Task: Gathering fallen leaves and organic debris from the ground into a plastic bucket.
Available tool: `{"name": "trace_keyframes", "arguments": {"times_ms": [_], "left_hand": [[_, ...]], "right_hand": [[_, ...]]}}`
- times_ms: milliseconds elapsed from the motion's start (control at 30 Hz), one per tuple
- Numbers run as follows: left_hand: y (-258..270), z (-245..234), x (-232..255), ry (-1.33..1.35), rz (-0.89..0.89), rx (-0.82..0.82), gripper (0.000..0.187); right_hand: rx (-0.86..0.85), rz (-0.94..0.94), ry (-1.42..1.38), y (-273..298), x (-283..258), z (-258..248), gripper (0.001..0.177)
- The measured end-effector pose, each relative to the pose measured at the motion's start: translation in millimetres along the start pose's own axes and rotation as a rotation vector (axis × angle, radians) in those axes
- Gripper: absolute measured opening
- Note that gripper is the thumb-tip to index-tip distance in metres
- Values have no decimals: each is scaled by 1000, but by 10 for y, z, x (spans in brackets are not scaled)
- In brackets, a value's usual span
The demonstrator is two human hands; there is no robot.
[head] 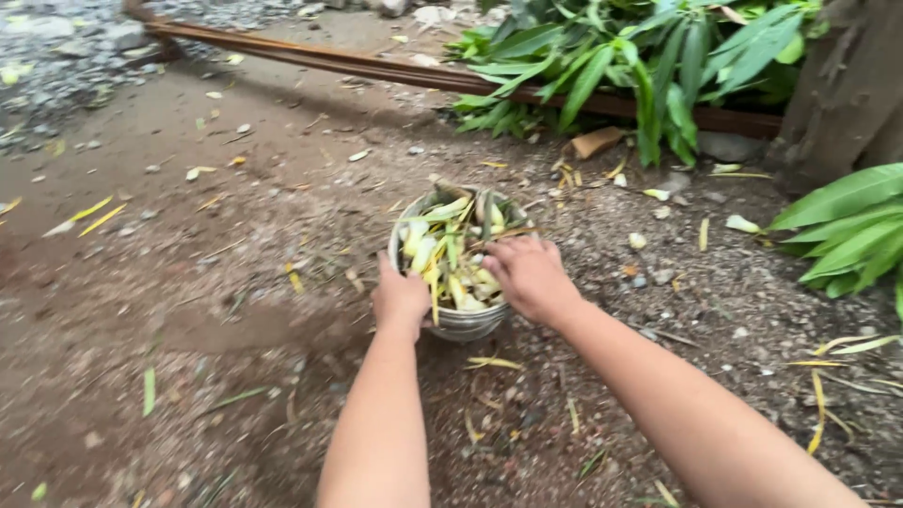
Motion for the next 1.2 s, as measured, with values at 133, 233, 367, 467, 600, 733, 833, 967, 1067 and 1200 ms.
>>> {"name": "trace_keyframes", "arguments": {"times_ms": [133,233,367,467,600,733,833,967,1067,1200], "left_hand": [[74,704,387,-27,26,-55,72],[44,1183,495,-44,34,-74,73],[-95,1577,532,-117,-31,-87,77],[-20,1517,658,-246,-96,-71,79],[244,1445,980,-723,89,-33,78],[106,1628,1023,-1093,438,-86,73],[-214,1714,882,-1173,738,-128,67],[-416,1648,759,-1286,872,-198,66],[-512,1597,748,-1295,912,-272,69],[-596,1556,789,-1223,966,-367,80]], "right_hand": [[40,71,23,-9,731,-296,40],[46,61,7,2,1216,-401,39],[-56,74,22,-18,1556,-338,40],[-105,138,21,-72,1432,-322,40],[-54,216,5,-124,1320,-335,38],[-41,215,17,-264,1295,-178,33],[-30,225,33,-339,1258,-154,33],[-54,234,47,-371,1216,-242,34],[-58,241,45,-376,1203,-221,34],[-47,237,47,-421,1181,-240,35]]}}
Point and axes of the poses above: each hand's wrist, its own y-axis away from the middle knuckle, its own z-axis out of the palm, x = y × z, the point moved 1 cm from there along -y, towards the middle knuckle, and after that the axes turned 7 degrees about -z, right-handed, at the moved point
